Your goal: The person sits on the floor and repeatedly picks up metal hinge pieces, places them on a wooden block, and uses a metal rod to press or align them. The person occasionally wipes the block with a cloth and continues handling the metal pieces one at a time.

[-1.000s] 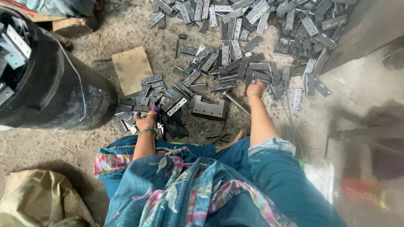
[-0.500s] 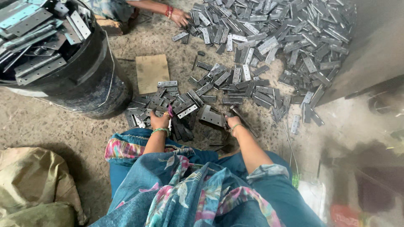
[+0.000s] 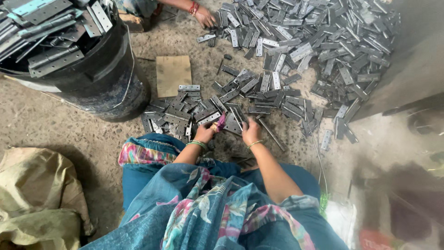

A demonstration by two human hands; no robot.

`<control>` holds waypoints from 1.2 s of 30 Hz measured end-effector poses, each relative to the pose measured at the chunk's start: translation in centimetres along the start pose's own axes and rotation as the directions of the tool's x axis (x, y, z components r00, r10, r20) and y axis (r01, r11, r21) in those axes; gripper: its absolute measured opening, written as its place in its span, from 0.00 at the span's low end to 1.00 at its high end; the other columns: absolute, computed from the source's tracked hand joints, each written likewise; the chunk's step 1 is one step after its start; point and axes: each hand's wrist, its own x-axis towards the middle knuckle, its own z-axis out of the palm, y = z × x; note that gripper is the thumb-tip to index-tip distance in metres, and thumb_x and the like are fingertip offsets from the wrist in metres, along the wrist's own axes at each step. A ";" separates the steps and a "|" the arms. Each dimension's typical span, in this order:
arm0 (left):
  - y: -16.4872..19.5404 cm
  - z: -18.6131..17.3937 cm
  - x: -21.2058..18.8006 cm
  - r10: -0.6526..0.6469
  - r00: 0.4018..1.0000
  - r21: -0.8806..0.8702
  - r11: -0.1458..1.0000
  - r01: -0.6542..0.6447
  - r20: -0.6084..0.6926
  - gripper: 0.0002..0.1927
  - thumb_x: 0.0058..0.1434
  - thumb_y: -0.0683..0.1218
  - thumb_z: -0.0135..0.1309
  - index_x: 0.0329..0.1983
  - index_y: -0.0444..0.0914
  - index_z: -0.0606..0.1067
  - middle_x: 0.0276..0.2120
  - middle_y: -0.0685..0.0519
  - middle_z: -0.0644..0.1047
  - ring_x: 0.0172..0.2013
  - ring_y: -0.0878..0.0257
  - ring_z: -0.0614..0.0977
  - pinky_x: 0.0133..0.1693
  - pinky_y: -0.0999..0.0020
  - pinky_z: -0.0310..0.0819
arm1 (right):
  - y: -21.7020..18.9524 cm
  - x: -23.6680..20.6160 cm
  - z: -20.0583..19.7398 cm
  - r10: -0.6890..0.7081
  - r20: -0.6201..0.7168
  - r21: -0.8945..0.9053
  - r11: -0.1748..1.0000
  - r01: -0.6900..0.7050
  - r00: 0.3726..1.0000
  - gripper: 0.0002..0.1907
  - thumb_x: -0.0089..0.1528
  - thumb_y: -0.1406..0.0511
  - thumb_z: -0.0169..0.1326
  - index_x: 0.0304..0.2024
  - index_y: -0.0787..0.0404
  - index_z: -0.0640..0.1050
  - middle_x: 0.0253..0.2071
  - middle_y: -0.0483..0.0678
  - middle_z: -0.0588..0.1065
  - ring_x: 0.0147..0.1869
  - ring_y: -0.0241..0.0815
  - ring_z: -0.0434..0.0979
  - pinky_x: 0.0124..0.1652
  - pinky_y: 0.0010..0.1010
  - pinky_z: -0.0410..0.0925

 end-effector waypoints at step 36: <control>3.9 3.9 -3.0 0.601 0.768 0.306 0.704 -0.640 0.223 0.17 0.46 0.41 0.71 0.41 0.40 0.85 0.37 0.49 0.85 0.36 0.59 0.87 0.40 0.67 0.80 | -1.1 -1.9 -9.4 -0.496 0.107 0.368 0.825 0.430 0.861 0.35 0.51 0.81 0.62 0.62 0.62 0.76 0.56 0.54 0.78 0.59 0.49 0.79 0.58 0.36 0.71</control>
